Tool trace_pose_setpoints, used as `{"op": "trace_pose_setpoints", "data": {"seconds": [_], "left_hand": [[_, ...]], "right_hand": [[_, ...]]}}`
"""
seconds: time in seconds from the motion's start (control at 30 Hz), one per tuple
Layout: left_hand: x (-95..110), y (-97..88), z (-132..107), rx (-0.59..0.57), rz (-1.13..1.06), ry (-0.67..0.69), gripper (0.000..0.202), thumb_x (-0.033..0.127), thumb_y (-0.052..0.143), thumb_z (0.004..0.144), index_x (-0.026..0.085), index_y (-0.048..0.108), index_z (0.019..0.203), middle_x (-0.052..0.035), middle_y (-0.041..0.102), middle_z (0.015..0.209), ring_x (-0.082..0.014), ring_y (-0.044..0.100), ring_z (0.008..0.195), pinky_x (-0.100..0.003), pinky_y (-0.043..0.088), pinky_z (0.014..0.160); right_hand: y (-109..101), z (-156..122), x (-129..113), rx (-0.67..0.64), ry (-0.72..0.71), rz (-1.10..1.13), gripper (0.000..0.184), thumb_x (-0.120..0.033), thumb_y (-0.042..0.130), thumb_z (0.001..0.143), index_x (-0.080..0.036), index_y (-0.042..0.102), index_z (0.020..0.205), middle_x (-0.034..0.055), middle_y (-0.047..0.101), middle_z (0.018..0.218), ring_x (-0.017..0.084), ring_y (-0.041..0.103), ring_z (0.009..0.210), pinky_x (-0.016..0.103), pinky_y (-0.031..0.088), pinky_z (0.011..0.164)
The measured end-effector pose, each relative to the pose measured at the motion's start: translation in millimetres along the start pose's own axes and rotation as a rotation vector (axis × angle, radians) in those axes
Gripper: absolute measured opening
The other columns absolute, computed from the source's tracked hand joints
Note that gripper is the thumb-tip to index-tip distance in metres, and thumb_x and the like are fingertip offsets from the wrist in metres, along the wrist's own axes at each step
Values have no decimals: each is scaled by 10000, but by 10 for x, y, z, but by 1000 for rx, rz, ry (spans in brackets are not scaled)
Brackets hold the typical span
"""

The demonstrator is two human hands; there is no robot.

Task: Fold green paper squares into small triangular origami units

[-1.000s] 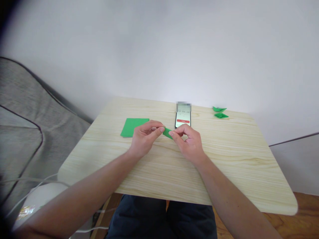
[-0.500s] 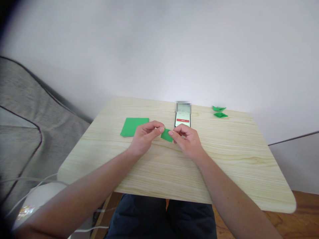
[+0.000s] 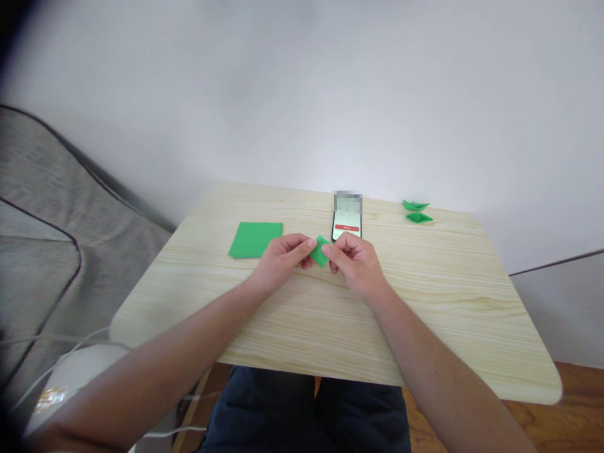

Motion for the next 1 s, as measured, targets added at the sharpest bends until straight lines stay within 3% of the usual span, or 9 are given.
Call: {"op": "trace_pose_setpoints", "data": {"seconds": [0.1, 0.23, 0.53, 0.8, 1.0], "left_hand": [[5, 8, -12, -29, 29, -16, 473, 558, 669, 894, 132, 653, 689, -23, 621, 617, -101, 510, 562, -236, 405, 552], [13, 3, -7, -41, 39, 8, 468, 545, 646, 915, 140, 616, 682, -6, 585, 603, -95, 488, 562, -234, 386, 557], [71, 7, -19, -99, 14, -25, 462, 539, 646, 911, 155, 577, 664, 14, 547, 580, -84, 419, 534, -239, 351, 554], [40, 18, -15, -75, -48, -35, 432, 526, 656, 910, 149, 610, 705, 4, 577, 611, -89, 473, 569, -237, 371, 580], [50, 24, -23, -117, -89, -8, 375, 489, 788, 807, 135, 663, 806, 1, 618, 683, -100, 534, 629, -242, 421, 632]], "right_hand": [[-2, 11, -5, 45, 1, -6, 358, -441, 751, 899, -214, 575, 686, -16, 632, 583, 129, 551, 560, 282, 429, 581], [9, 14, 1, 48, 14, 5, 357, -441, 759, 892, -216, 569, 691, -26, 620, 560, 124, 534, 529, 280, 415, 560], [39, -8, -25, -135, 46, -59, 398, -502, 629, 974, -197, 659, 721, 12, 651, 645, 152, 578, 609, 309, 439, 610], [19, -9, -14, -77, 15, -143, 408, -497, 645, 964, -196, 638, 689, 4, 633, 618, 141, 535, 586, 301, 402, 594], [34, -13, -11, -31, -5, -141, 397, -499, 646, 962, -204, 642, 695, 3, 634, 621, 146, 550, 589, 299, 418, 587]]}}
Point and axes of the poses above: each hand's wrist, its own z-axis towards the middle knuckle, its own y-axis out of the palm, x = y × z, the point moved 2 cm from there along z, towards the middle knuckle
